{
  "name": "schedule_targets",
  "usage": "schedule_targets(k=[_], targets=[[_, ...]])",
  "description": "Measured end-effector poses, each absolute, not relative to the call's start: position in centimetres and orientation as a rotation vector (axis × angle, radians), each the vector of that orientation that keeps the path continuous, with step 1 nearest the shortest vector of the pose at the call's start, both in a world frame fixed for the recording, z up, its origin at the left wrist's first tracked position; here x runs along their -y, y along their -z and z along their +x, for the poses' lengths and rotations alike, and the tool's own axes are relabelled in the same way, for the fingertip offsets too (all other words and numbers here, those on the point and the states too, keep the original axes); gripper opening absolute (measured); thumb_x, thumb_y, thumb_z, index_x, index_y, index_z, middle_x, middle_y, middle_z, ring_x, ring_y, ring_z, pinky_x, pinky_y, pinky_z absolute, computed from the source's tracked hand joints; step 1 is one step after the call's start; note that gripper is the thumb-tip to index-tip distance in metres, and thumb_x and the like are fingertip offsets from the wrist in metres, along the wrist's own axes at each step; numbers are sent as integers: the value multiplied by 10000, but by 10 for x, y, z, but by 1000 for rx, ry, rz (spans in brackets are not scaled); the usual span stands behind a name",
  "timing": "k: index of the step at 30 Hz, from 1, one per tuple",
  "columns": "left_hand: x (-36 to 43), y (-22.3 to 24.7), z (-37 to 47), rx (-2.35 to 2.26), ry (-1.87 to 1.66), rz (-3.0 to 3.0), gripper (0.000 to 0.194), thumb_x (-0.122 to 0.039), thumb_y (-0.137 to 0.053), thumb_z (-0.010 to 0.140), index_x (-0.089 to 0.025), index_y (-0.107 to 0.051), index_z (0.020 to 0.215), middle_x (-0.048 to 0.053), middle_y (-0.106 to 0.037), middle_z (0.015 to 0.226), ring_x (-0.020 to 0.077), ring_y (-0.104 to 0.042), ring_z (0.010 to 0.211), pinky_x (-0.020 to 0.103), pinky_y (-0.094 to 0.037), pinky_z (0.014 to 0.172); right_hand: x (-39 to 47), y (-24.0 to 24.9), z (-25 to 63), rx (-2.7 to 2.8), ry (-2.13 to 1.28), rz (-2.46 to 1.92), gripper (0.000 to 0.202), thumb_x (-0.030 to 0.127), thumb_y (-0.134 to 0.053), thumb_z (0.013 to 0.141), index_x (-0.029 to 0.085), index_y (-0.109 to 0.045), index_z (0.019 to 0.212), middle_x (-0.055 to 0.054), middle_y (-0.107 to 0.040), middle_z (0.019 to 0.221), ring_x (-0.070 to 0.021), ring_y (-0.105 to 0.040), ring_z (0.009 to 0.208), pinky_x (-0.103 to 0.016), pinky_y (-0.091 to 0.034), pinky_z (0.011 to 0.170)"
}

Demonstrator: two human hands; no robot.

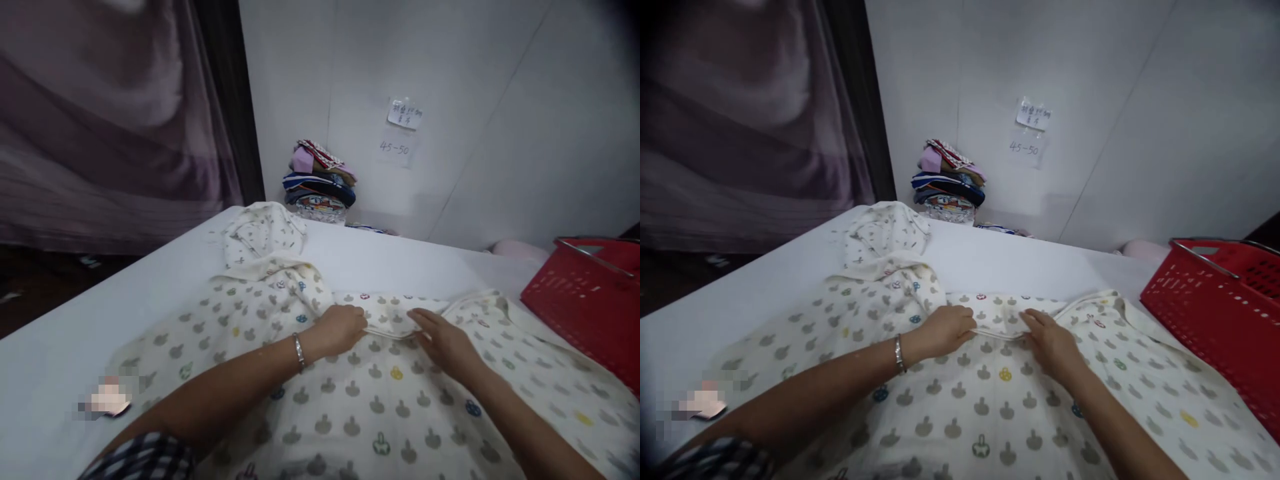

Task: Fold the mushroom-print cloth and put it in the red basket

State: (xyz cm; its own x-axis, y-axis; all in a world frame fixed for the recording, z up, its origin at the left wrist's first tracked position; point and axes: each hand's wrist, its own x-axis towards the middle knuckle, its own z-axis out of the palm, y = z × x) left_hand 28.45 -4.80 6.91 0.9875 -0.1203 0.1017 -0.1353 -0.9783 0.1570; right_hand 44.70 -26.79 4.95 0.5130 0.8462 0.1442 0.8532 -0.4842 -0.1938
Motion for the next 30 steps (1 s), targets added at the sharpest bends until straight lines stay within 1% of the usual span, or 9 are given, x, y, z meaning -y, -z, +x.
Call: schedule_targets(k=[3,9,11,16,19,22,26,28,30], targets=[[65,-72,276,167,-214,2999,181,-271,-461,879,-173,-599,817,35,-605,869,175,-566,808,294,-417,665,233,-48,400,1665,12,-2102,450,272,-497,814,241,-504,1263,-88,-555,1238,-260,-483,1143,-459,-370,976],[56,-77,241,229,-203,3014,130,-287,-538,840,-180,-592,790,29,-604,818,168,-552,807,315,-382,773,204,-35,351,1516,-400,-1895,373,292,-473,852,251,-509,1222,-67,-609,1153,-218,-575,1013,-377,-449,890],[47,-76,225,321,-190,3047,142,-302,-547,832,-179,-589,774,31,-598,783,168,-542,790,355,-347,866,209,-28,341,1551,-411,-1899,335,322,-446,876,252,-536,1191,-71,-623,1118,-222,-585,993,-373,-453,877],[30,-81,196,331,-138,3163,158,-266,-613,761,-177,-533,659,23,-583,706,188,-519,825,428,-228,1014,228,-27,336,1690,-405,-1925,297,311,-344,921,263,-634,967,-36,-632,836,-171,-602,791,-292,-481,704],[30,-90,188,320,-174,3199,119,-199,-573,772,-180,-508,674,11,-569,677,180,-512,821,462,-139,1065,240,-34,353,1661,-220,-1953,290,308,-362,903,265,-631,1002,-54,-633,946,-180,-598,864,-298,-476,738],[39,-92,184,204,-274,3236,118,-95,-478,799,-178,-503,718,12,-559,685,163,-494,766,448,-189,1046,249,-36,374,1546,-107,-2070,288,319,-386,877,269,-638,1006,-62,-635,986,-195,-600,867,-307,-473,733],[60,-68,181,-38,-314,3208,141,-75,-459,810,-175,-498,719,34,-564,750,171,-480,782,387,-349,894,252,-31,384,1574,-501,-2110,265,248,-402,842,272,-665,855,-26,-654,880,-178,-606,794,-279,-465,699],[68,-49,179,-95,-299,3157,140,-93,-469,818,-179,-501,712,23,-568,770,169,-481,816,406,-326,944,250,-27,382,1580,-631,-2095,255,203,-426,807,266,-673,808,-20,-661,874,-179,-608,805,-275,-460,715],[74,-34,174,-159,-311,3102,143,-103,-465,828,-189,-516,727,1,-572,772,163,-483,859,449,-220,1048,248,-24,380,1553,-652,-2118,262,172,-442,776,267,-682,819,-22,-665,879,-184,-607,823,-282,-455,736]])
